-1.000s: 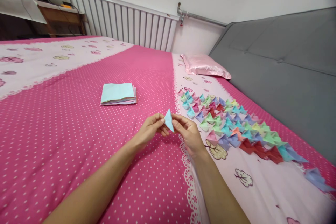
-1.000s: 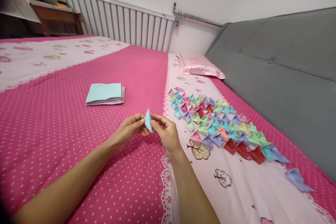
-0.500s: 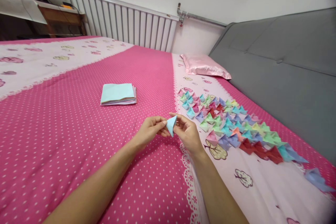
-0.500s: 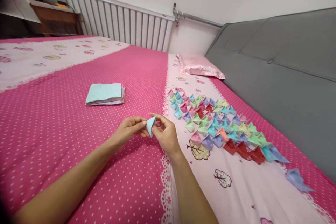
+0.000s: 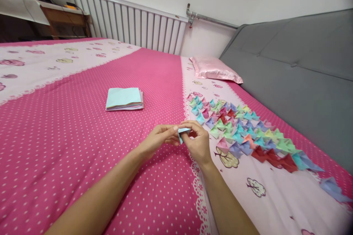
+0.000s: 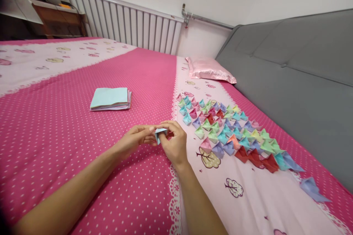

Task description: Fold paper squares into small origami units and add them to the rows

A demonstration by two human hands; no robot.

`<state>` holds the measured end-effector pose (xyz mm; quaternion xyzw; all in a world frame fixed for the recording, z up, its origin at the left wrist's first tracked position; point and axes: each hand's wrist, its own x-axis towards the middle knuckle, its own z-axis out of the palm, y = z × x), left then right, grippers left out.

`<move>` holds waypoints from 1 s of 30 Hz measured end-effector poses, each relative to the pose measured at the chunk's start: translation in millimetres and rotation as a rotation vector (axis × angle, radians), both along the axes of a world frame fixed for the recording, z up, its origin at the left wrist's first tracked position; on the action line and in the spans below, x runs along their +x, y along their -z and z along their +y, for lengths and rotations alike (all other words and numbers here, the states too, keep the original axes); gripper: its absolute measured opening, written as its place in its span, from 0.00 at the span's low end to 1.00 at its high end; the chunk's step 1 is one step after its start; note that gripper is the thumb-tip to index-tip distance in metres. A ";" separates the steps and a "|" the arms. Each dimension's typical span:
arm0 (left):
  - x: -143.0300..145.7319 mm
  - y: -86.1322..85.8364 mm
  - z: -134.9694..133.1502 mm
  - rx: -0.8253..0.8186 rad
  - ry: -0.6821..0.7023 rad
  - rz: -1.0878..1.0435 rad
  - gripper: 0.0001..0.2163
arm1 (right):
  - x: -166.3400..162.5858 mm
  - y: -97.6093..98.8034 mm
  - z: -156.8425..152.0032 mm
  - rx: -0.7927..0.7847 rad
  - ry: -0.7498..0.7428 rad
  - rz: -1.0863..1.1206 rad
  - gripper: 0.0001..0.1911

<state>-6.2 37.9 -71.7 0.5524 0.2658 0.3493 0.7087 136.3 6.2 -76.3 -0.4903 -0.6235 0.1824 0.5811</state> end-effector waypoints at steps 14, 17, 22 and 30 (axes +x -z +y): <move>1.3 -5.9 1.6 -0.123 -0.140 -0.156 0.16 | 6.8 -1.2 -2.3 0.027 -0.116 -0.293 0.22; -3.8 -6.0 4.6 -0.173 -0.157 -0.210 0.15 | 10.0 -1.2 -2.9 -0.019 -0.139 -0.355 0.23; -2.8 0.7 8.2 -0.074 -0.202 -0.168 0.21 | 7.2 -0.8 -2.7 -0.018 -0.136 -0.367 0.20; 1.6 0.3 4.7 0.155 -0.163 0.091 0.20 | 2.7 1.9 5.8 -0.103 -0.042 0.122 0.16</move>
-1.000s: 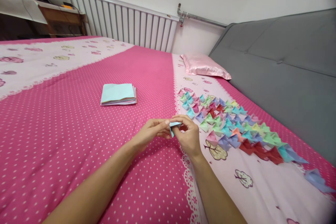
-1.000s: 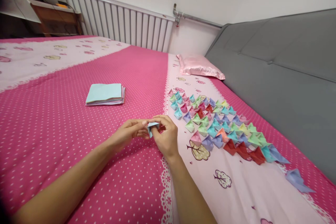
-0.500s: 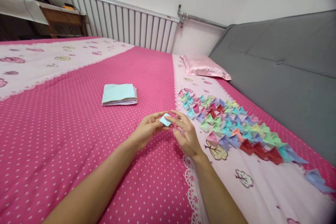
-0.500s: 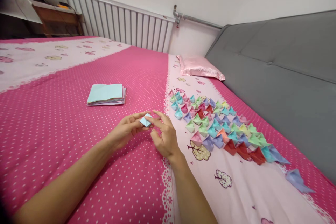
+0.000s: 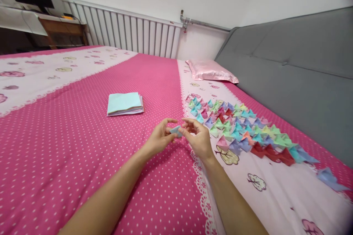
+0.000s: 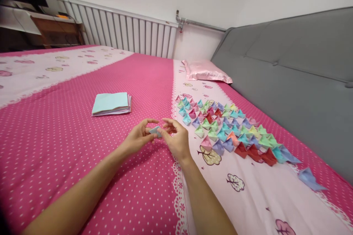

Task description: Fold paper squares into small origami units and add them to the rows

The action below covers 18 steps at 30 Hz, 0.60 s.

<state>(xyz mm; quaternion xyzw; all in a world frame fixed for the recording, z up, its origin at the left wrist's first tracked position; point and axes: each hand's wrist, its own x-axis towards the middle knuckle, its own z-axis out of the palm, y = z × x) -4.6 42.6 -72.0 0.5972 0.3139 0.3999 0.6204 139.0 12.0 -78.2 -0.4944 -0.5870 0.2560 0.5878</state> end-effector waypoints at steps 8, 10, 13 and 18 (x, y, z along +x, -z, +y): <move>3.2 8.6 2.5 0.036 0.063 0.038 0.16 | -0.1 -3.3 -2.9 -0.084 -0.094 0.073 0.09; 3.2 7.6 2.8 0.043 0.078 0.088 0.11 | 0.2 -2.0 -2.1 -0.081 -0.086 0.120 0.09; 3.6 3.8 1.5 0.068 0.088 0.175 0.09 | 0.7 0.2 -0.3 -0.069 -0.074 0.171 0.09; 5.9 0.0 -0.9 0.087 0.077 0.191 0.12 | 0.1 -0.9 0.3 -0.087 -0.071 0.302 0.09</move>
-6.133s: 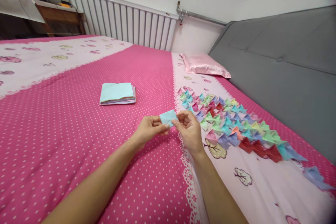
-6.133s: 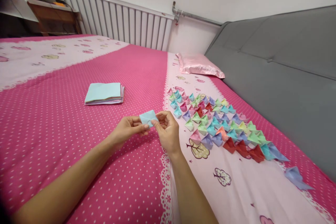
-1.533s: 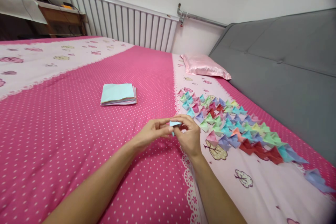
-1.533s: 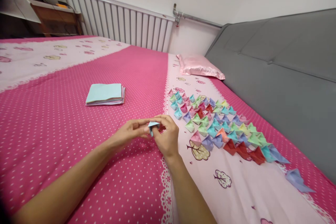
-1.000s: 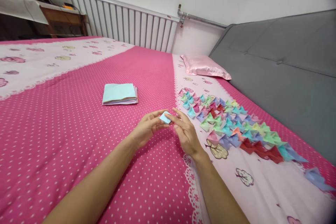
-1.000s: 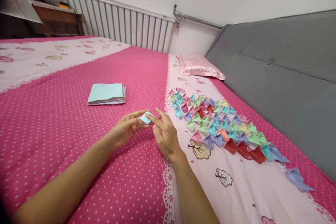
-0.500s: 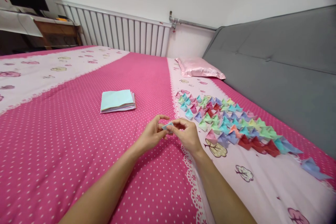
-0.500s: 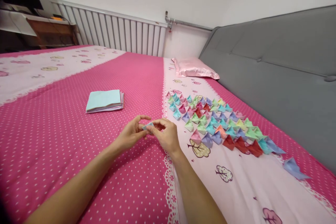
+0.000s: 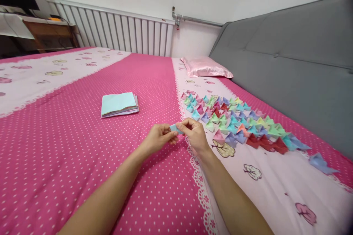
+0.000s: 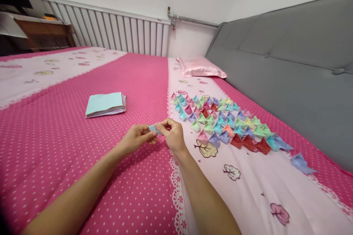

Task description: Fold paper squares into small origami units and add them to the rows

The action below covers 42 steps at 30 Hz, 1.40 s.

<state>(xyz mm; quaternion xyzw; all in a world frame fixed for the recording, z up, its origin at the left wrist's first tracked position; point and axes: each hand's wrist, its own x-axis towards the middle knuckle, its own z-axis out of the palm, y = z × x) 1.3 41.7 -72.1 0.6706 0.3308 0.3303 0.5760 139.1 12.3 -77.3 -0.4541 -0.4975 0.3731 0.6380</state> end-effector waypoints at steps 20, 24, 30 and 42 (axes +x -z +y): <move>-3.2 7.1 17.2 -0.160 -0.275 -0.128 0.12 | -11.1 31.3 21.2 -0.301 -0.026 0.281 0.24; -9.5 12.9 25.5 -0.147 -0.362 -0.117 0.12 | -14.0 40.9 27.6 -0.319 -0.023 0.225 0.26; 8.8 15.6 51.7 -0.320 -0.527 -0.265 0.06 | -14.8 47.8 30.5 -0.324 0.021 0.225 0.25; 41.5 10.8 63.7 -0.327 -0.569 -0.353 0.05 | -10.7 40.5 29.2 -0.357 -0.001 0.301 0.25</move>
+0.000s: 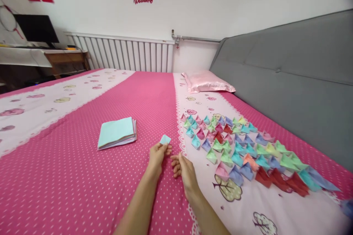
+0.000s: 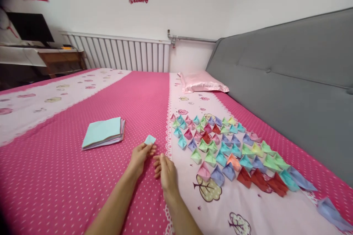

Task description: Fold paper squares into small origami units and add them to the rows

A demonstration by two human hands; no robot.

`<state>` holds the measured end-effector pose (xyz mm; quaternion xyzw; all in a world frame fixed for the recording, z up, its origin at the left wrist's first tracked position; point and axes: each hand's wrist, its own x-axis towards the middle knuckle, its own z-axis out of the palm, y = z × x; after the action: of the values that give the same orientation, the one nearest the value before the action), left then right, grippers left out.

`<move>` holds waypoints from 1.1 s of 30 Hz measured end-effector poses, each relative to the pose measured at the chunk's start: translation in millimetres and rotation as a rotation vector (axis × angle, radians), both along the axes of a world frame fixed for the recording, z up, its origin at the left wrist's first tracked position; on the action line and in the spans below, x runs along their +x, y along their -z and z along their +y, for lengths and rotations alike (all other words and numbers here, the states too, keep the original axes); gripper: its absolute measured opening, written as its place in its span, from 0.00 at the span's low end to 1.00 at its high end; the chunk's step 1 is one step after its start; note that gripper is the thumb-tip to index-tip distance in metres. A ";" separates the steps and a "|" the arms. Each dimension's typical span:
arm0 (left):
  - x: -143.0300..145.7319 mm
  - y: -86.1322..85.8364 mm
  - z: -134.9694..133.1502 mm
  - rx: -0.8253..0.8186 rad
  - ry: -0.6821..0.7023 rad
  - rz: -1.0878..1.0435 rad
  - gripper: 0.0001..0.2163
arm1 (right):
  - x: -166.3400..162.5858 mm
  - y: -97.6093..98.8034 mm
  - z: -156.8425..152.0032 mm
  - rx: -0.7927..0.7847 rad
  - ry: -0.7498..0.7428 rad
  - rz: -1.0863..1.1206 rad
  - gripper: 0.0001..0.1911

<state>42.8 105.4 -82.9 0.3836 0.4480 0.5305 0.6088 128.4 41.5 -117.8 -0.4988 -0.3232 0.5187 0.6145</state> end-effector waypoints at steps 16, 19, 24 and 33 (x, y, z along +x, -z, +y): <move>-26.1 -37.4 -18.6 0.189 0.294 0.063 0.12 | -3.8 -76.3 11.2 0.098 0.062 0.169 0.12; -27.0 -41.5 -21.0 0.189 0.264 0.128 0.09 | -1.8 -87.6 17.9 0.174 -0.050 0.011 0.11; -21.4 -42.4 -25.0 0.210 0.289 0.272 0.05 | 12.9 -75.2 20.2 0.281 -0.033 -0.224 0.07; -2.7 -46.1 -32.6 0.171 0.386 0.161 0.07 | 39.1 -87.4 19.7 0.240 -0.050 -0.227 0.06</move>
<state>40.1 72.8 -36.8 0.5538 0.3668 0.4078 0.6264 167.5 61.2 -30.3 -0.4691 -0.4627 0.4317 0.6161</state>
